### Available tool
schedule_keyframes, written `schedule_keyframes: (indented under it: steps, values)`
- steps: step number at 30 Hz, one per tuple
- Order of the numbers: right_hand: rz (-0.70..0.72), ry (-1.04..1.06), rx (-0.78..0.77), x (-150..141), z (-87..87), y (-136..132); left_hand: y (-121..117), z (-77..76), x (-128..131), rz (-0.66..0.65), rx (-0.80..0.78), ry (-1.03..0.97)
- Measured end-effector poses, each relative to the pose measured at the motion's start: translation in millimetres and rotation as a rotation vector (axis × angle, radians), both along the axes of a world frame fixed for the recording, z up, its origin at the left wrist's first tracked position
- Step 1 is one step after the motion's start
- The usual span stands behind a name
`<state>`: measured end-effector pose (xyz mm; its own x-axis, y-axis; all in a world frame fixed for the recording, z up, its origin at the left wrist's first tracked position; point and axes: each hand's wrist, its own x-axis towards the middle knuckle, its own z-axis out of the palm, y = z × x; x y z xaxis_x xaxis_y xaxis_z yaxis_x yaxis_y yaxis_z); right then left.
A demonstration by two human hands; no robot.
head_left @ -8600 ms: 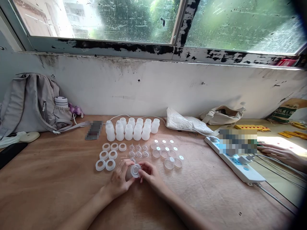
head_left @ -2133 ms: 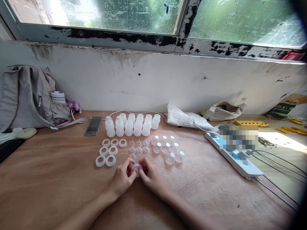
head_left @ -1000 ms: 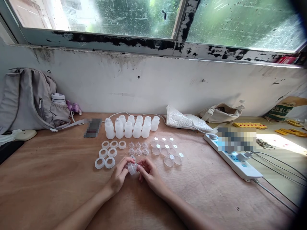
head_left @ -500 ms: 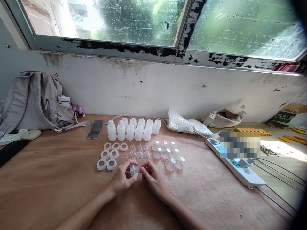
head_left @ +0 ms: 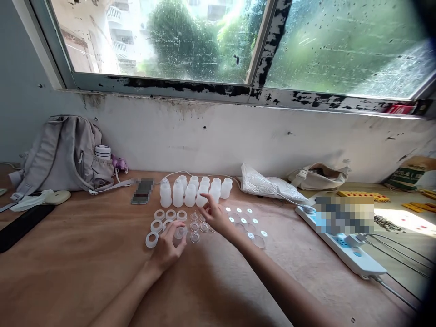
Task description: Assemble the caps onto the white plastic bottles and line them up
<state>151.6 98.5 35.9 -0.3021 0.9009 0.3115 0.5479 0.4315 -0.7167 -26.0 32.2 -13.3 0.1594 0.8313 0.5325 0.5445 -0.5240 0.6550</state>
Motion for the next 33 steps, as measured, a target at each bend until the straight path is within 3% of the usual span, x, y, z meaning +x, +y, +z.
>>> schedule_keyframes:
  steps: [6, 12, 16, 20, 24, 33]
  values:
    - [-0.067, -0.137, -0.015, -25.2, 3.5, 47.8, 5.3, 0.1, -7.6, 0.102, 0.025, -0.024]
    - [-0.058, -0.131, -0.045, -33.8, 2.0, 51.2, 7.8, 0.5, -10.9, 0.138, 0.094, -0.044]
    - [-0.092, -0.103, 0.013, -28.9, 11.8, 37.3, 8.7, -0.1, -12.4, 0.198, 0.128, -0.049]
    - [-0.129, -0.058, 0.098, -11.1, 35.9, 11.7, 8.8, -2.1, -11.8, 0.229, 0.135, -0.074]
    - [-0.059, -0.009, 0.169, 10.7, 49.2, -20.7, 8.5, -3.6, -9.2, 0.201, 0.081, -0.106]
    - [0.044, -0.081, 0.039, 36.5, 9.5, -70.6, 5.5, -4.4, -3.0, 0.157, 0.043, -0.135]
